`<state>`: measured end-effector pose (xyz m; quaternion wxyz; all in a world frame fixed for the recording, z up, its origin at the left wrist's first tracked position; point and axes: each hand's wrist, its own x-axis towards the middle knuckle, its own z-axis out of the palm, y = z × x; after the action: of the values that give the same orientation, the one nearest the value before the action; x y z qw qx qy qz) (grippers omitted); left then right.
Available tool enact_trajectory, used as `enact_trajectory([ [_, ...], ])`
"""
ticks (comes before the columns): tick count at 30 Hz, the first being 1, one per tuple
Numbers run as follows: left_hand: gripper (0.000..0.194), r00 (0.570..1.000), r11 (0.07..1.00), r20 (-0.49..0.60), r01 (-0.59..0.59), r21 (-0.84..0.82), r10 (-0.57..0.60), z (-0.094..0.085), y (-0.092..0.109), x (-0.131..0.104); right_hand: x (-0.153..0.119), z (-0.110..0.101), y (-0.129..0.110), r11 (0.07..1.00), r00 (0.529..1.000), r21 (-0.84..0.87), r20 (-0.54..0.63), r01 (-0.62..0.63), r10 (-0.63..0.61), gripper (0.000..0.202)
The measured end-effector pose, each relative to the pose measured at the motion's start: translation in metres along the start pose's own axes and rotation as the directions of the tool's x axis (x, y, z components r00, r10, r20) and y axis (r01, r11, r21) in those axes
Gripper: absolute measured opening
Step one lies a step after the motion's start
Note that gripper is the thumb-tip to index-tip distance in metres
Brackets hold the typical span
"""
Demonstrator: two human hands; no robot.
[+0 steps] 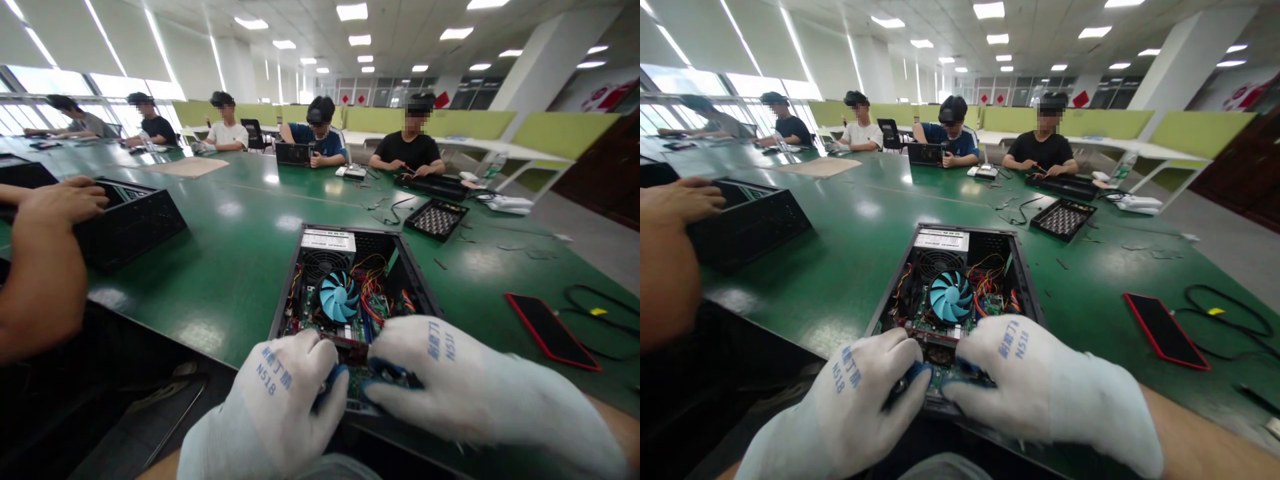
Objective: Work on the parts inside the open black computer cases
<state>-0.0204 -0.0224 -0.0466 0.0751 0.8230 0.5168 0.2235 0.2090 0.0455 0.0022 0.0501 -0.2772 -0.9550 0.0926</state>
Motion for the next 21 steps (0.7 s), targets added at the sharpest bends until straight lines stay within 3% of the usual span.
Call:
enact_trajectory([
  [2,0.017,1.0,1.0,0.012,0.018,-0.003,-0.018,0.0,-0.001,0.001,0.021,0.004,0.017,0.995,1.0,-0.098,-0.008,-0.012,0.011,0.038],
  [5,0.018,1.0,1.0,-0.004,0.022,0.012,-0.022,0.001,-0.001,0.001,0.054,0.02,0.043,0.944,0.999,-0.328,-0.047,-0.02,0.005,0.072],
  [7,0.019,0.999,1.0,-0.026,0.019,0.015,-0.019,0.001,-0.001,0.0,0.073,0.034,0.056,0.921,1.0,-0.388,0.022,0.014,-0.006,0.093],
  [10,0.019,0.999,1.0,-0.035,0.028,0.007,-0.028,0.001,0.0,0.0,0.094,0.046,0.065,0.912,0.992,-0.408,0.127,0.037,0.016,0.109],
  [15,0.018,0.999,0.999,-0.03,0.04,0.008,-0.04,0.001,0.001,0.0,0.104,0.041,0.064,0.872,0.997,-0.486,0.074,0.05,-0.015,0.097],
  [21,0.018,0.999,0.999,-0.021,0.032,0.0,-0.032,0.002,-0.001,0.001,0.093,0.024,0.073,0.847,0.998,-0.532,0.059,0.002,0.035,0.049],
])
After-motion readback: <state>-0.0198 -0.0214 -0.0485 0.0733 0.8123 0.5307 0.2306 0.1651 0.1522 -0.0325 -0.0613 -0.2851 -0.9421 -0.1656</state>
